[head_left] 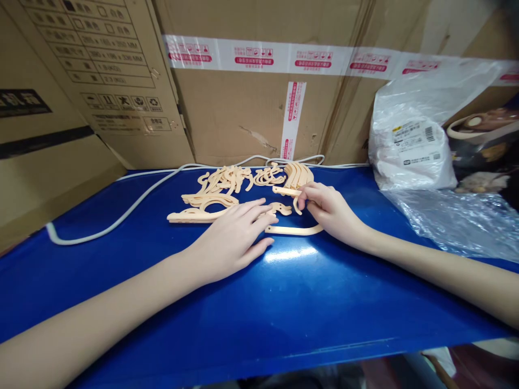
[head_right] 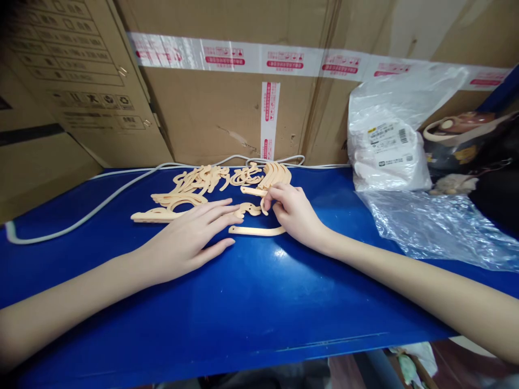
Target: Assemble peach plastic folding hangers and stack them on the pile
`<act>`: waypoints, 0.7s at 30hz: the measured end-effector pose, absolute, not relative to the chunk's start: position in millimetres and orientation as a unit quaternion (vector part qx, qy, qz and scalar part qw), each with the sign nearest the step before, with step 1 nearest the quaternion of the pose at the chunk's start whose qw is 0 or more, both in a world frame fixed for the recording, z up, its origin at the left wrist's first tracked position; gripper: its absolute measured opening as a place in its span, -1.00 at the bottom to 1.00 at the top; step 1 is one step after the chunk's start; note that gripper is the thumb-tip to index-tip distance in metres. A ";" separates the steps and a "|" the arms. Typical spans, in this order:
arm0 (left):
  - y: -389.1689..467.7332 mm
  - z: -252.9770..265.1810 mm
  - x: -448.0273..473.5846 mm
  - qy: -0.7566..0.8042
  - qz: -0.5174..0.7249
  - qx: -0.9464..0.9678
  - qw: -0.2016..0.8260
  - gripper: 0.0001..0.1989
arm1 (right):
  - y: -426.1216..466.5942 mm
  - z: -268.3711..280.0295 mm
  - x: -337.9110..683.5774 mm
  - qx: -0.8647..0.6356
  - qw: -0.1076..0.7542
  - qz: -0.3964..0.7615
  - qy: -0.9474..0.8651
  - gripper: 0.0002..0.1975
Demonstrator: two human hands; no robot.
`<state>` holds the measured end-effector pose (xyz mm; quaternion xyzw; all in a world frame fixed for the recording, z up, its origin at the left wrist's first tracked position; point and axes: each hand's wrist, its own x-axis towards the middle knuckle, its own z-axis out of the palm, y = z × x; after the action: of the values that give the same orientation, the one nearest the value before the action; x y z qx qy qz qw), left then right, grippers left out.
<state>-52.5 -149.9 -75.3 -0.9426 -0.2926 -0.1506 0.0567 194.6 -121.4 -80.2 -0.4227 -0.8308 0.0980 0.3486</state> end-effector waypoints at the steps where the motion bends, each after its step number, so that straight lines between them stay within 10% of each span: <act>1: -150.2 -75.8 -52.8 -0.298 -0.147 -0.941 0.059 -0.60 | -120.1 -79.0 196.1 -0.431 0.329 0.072 -0.837 -0.77; 21: -191.0 -54.9 -39.7 -0.322 -0.050 -0.921 0.215 -0.67 | -106.1 -81.5 206.6 -0.376 0.269 0.070 -0.884 -0.81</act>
<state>-39.7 -191.0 -54.9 -0.9206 -0.3219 -0.0504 0.2152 206.6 -106.1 -81.5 -0.3758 -0.8839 0.0698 0.2695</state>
